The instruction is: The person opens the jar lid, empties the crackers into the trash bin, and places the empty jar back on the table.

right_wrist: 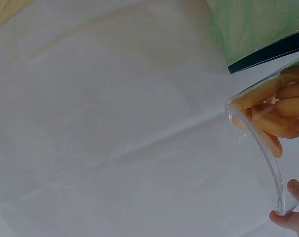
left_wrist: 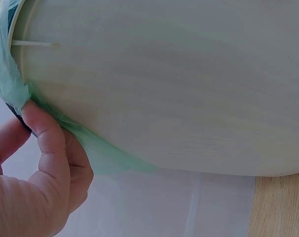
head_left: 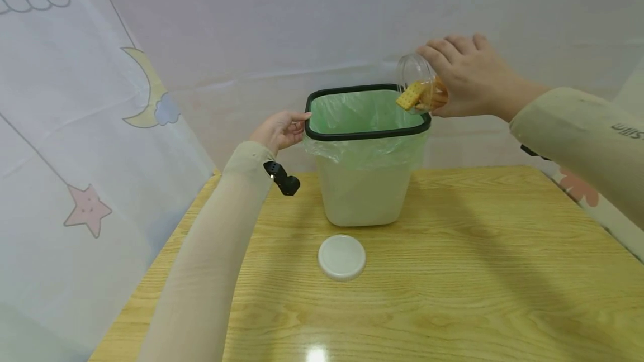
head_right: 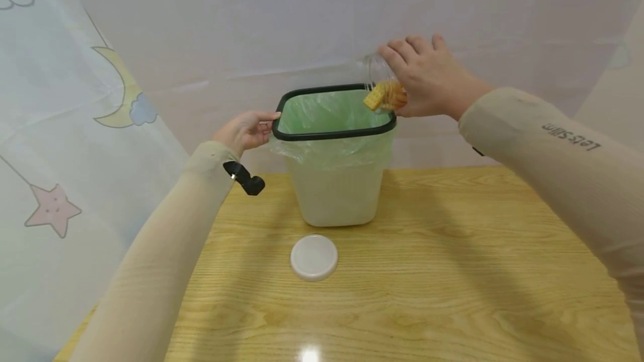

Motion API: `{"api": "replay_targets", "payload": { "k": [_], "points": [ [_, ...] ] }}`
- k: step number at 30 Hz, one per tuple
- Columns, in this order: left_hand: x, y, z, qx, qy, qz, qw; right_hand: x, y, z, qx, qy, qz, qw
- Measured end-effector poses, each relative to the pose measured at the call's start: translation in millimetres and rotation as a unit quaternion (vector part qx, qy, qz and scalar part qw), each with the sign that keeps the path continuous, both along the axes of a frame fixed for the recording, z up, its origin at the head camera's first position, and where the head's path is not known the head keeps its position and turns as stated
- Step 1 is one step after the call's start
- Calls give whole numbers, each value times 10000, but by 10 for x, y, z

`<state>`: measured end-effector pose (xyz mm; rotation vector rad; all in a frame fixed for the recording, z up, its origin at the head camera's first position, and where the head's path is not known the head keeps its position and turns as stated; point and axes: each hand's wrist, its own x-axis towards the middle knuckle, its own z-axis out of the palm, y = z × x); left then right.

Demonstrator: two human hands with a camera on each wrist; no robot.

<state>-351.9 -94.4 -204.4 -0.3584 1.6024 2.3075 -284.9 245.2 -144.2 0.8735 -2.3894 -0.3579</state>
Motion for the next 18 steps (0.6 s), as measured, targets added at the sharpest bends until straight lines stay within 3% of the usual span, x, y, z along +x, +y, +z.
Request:
{"api": "replay_targets", "payload": {
  "k": [18],
  "points": [
    [0, 5, -8, 14, 17, 17, 10000, 14, 6, 7, 508, 198, -57, 9985]
  ]
}}
